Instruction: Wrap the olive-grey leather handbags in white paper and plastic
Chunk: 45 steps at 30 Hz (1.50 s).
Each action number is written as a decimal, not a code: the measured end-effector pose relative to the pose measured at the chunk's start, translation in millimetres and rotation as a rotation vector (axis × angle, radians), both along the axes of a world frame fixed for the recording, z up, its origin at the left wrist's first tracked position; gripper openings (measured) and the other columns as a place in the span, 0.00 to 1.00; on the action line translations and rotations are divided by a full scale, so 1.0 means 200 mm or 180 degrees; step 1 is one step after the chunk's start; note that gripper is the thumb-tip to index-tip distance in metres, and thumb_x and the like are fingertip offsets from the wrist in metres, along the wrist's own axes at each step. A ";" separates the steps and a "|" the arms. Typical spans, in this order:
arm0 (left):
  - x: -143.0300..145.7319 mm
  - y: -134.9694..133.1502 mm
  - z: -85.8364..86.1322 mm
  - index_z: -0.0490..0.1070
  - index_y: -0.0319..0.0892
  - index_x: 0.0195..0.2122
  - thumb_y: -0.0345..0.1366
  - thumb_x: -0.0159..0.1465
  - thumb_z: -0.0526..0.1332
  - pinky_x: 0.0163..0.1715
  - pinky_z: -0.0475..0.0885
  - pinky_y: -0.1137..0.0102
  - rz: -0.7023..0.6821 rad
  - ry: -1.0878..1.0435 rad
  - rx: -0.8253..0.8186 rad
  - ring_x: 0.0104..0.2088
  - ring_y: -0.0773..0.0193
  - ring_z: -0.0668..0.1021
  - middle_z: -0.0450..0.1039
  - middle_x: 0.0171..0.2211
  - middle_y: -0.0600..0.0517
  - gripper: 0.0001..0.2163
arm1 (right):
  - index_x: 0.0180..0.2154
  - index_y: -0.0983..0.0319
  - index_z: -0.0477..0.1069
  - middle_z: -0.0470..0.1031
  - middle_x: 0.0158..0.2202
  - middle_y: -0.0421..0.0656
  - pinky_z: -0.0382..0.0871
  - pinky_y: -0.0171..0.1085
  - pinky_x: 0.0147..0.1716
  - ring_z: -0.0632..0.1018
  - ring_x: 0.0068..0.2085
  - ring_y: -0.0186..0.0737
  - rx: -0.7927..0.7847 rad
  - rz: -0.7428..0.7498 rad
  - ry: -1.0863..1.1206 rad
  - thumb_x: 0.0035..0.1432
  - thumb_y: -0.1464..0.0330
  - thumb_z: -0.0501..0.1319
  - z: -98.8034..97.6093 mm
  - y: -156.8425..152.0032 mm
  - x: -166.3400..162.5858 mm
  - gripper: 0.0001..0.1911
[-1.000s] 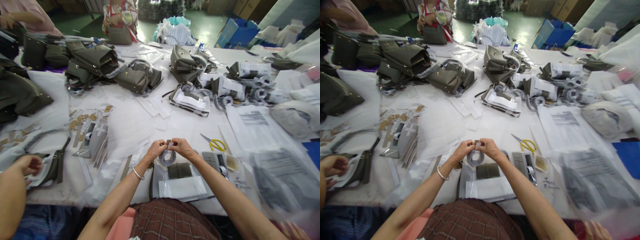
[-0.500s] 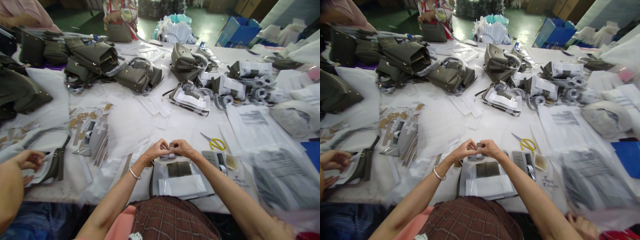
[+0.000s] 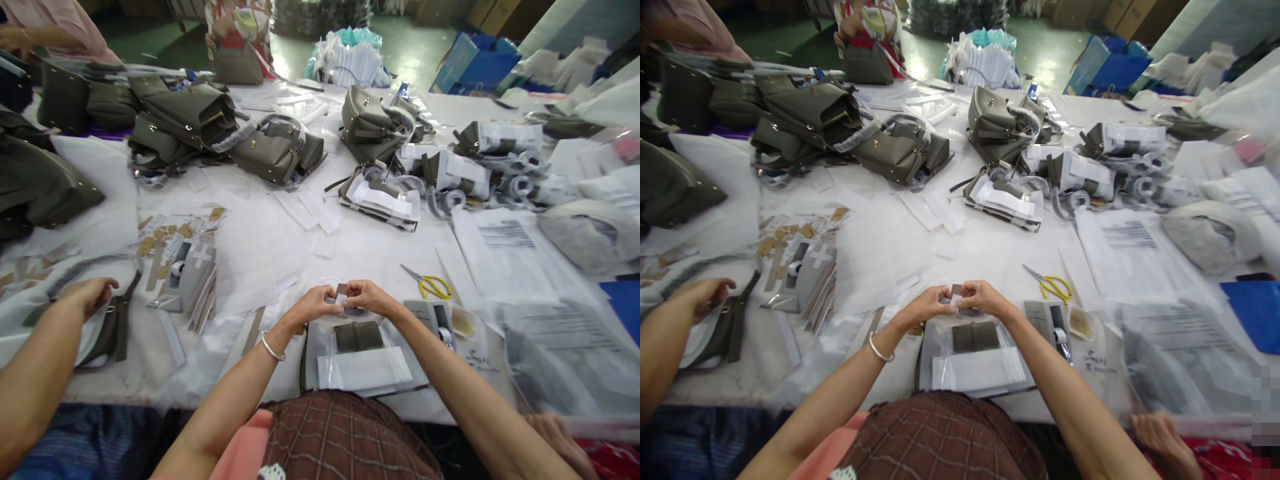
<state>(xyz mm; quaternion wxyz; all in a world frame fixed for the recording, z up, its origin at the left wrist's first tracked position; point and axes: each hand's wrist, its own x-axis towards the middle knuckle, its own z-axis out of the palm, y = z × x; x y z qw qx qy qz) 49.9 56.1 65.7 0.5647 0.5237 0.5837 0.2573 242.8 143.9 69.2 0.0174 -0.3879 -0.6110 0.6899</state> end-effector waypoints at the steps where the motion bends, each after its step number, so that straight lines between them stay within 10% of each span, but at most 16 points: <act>1: 0.00 0.00 0.00 0.70 0.40 0.33 0.44 0.50 0.66 0.35 0.63 0.71 0.0000 0.0002 -0.0001 0.35 0.62 0.72 0.71 0.32 0.55 0.14 | 0.27 0.63 0.69 0.65 0.22 0.33 0.52 0.31 0.23 0.63 0.24 0.28 0.0021 -0.0038 -0.0010 0.39 0.54 0.73 0.00 0.00 0.00 0.23; 22: -0.06 0.01 -0.03 0.69 0.42 0.34 0.39 0.53 0.63 0.40 0.65 0.68 -0.0382 0.0002 0.0075 0.38 0.60 0.73 0.72 0.34 0.53 0.09 | 0.23 0.62 0.72 0.65 0.19 0.34 0.55 0.32 0.25 0.63 0.24 0.30 0.0931 -0.0199 -0.0286 0.46 0.59 0.67 -0.02 -0.08 -0.08 0.13; 34: 0.01 -0.07 -0.01 0.64 0.42 0.39 0.32 0.50 0.64 0.38 0.67 0.71 0.0301 -0.0491 -0.0038 0.39 0.63 0.74 0.70 0.36 0.54 0.16 | 0.24 0.62 0.71 0.69 0.18 0.35 0.61 0.32 0.20 0.67 0.20 0.30 -0.0121 0.0034 -0.0285 0.36 0.56 0.72 0.01 -0.02 -0.08 0.19; 45: -0.01 0.00 -0.06 0.65 0.40 0.35 0.32 0.45 0.64 0.30 0.63 0.74 0.0741 -0.0935 -0.0525 0.28 0.69 0.70 0.67 0.27 0.58 0.15 | 0.31 0.59 0.77 0.78 0.31 0.41 0.65 0.34 0.35 0.74 0.33 0.36 0.2572 0.0276 -0.0464 0.59 0.68 0.60 0.04 -0.12 -0.12 0.07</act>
